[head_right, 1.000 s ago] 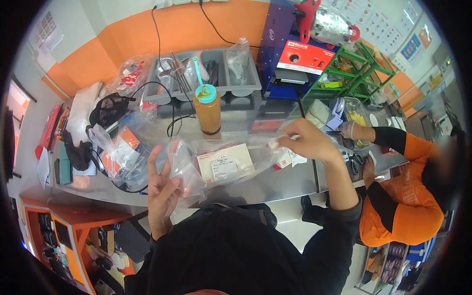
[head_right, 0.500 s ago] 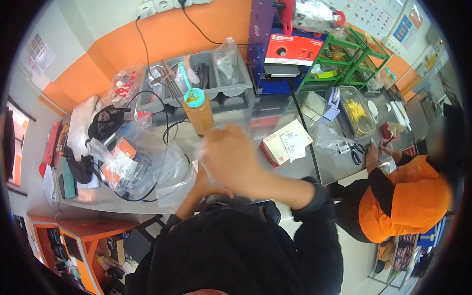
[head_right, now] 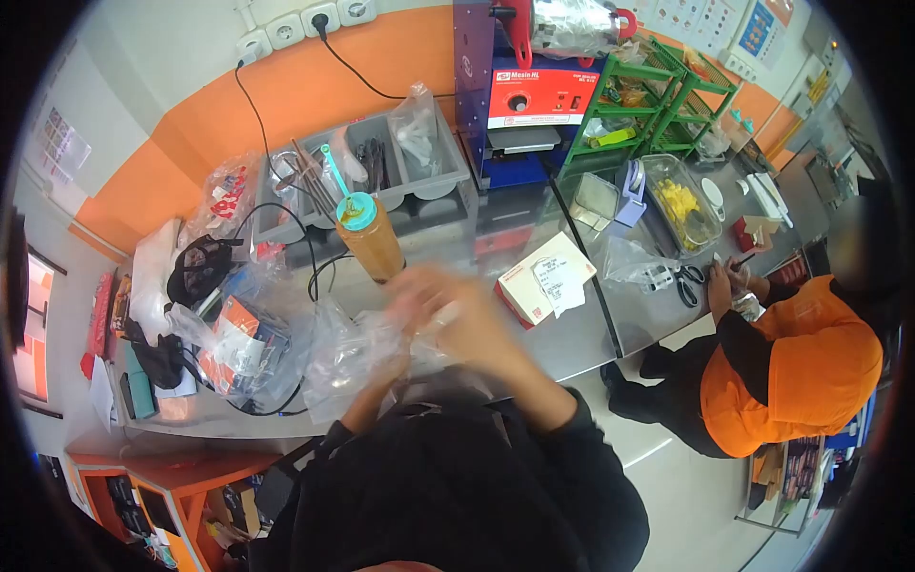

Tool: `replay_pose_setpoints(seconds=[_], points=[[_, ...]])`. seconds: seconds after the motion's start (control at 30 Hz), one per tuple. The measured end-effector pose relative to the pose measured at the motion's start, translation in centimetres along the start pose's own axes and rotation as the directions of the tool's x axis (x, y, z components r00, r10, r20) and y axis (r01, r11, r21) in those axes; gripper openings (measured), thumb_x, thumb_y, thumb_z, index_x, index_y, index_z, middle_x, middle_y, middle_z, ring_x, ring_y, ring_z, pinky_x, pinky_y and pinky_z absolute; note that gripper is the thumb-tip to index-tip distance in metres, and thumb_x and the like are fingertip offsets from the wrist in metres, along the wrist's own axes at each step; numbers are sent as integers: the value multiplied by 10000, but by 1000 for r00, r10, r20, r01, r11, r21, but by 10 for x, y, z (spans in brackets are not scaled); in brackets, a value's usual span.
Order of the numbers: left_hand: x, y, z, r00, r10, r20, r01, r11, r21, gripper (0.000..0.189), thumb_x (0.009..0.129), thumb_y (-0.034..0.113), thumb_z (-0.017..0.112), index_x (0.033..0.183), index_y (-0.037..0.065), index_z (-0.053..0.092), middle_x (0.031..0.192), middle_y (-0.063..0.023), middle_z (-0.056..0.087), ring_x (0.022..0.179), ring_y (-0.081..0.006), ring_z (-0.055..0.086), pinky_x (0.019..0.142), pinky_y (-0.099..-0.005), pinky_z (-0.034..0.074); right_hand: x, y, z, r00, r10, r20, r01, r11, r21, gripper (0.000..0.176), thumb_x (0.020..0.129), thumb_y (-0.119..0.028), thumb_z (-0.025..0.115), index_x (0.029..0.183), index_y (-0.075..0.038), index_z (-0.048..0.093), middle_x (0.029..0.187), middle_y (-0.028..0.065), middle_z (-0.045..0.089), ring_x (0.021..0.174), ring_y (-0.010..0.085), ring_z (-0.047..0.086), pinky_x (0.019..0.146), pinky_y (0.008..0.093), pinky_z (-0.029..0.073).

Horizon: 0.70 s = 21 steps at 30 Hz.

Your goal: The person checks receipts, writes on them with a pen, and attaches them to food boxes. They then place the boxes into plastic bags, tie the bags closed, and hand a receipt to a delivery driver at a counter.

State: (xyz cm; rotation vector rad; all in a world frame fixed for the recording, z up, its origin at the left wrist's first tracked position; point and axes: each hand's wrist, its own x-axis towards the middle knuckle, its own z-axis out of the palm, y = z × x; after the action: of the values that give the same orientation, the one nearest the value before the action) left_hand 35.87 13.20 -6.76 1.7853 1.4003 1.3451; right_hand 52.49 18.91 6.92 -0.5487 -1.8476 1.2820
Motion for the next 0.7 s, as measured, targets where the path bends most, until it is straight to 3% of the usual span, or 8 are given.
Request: replay_pose_setpoints(seconds=[0.03, 0.1, 0.17, 0.23, 0.33, 0.43, 0.6, 0.7], points=[[8, 7, -8, 999, 26, 24, -27, 1000, 8, 287, 843, 278, 620, 970, 52, 499, 968, -81, 500, 963, -264, 473, 886, -389, 377, -4, 21, -33, 921, 152, -358, -178, 983, -42, 308, 886, -298, 615, 1069, -52, 590, 875, 40, 641, 796, 151, 625, 725, 293, 500], [31, 34, -35, 982, 131, 133, -136, 990, 35, 188, 895, 243, 591, 918, 61, 550, 910, -61, 543, 915, -254, 507, 862, -379, 394, -27, 84, -76, 781, 495, -380, -402, 865, 300, 393, 932, -398, 548, 1084, -37, 583, 916, 56, 648, 847, 174, 628, 773, 311, 502], [59, 76, -61, 916, 243, 320, -286, 953, 95, 174, 908, 239, 585, 863, 72, 568, 858, -57, 547, 872, -255, 518, 822, -366, 401, -36, 121, -50, 713, 685, 153, -585, 460, 668, 587, 942, -555, 432, 1187, -31, 530, 1091, 162, 582, 1050, 231, 581, 895, 384, 482], [80, 106, -79, 775, 292, 561, -440, 886, 146, 206, 882, 267, 601, 805, 82, 550, 810, -68, 513, 832, -267, 504, 766, -349, 398, -25, 107, 8, 659, 472, 586, -692, 75, 718, 736, 905, -637, 396, 1329, -37, 433, 1262, 183, 504, 1209, 275, 485, 1028, 417, 386], [94, 136, -89, 756, 486, 438, -610, 765, 205, 230, 831, 282, 664, 786, 94, 538, 752, -27, 484, 740, -222, 493, 653, -342, 392, -11, 77, 67, 723, 273, 634, -645, -61, 762, 749, 871, -605, 477, 1352, -37, 400, 1307, 175, 460, 1238, 281, 453, 1046, 419, 363], [102, 144, -113, 641, 544, 541, -765, 506, 397, 253, 792, 283, 701, 758, 96, 533, 722, -21, 474, 690, -218, 490, 613, -331, 393, -8, 52, 73, 817, 246, 521, -536, -8, 844, 783, 838, -573, 558, 1375, -36, 367, 1352, 168, 415, 1266, 287, 420, 1063, 422, 341], [93, 142, -135, 817, 452, 359, -490, 214, 845, 203, 817, 242, 664, 926, 75, 625, 787, -70, 568, 717, -251, 565, 642, -365, 450, -8, 28, 58, 967, 195, 163, -235, 448, 862, 882, 782, -520, 693, 1413, -36, 313, 1426, 155, 342, 1312, 296, 365, 1093, 426, 303], [96, 136, -140, 958, 239, 160, -253, 436, 863, 271, 841, 244, 629, 1032, 52, 628, 852, -97, 599, 762, -280, 583, 685, -395, 460, 0, 95, 69, 965, -197, -172, 224, 962, 155, 1012, 669, -388, 827, 1442, -87, 248, 1450, 149, 296, 1330, 328, 339, 1094, 541, 249]])
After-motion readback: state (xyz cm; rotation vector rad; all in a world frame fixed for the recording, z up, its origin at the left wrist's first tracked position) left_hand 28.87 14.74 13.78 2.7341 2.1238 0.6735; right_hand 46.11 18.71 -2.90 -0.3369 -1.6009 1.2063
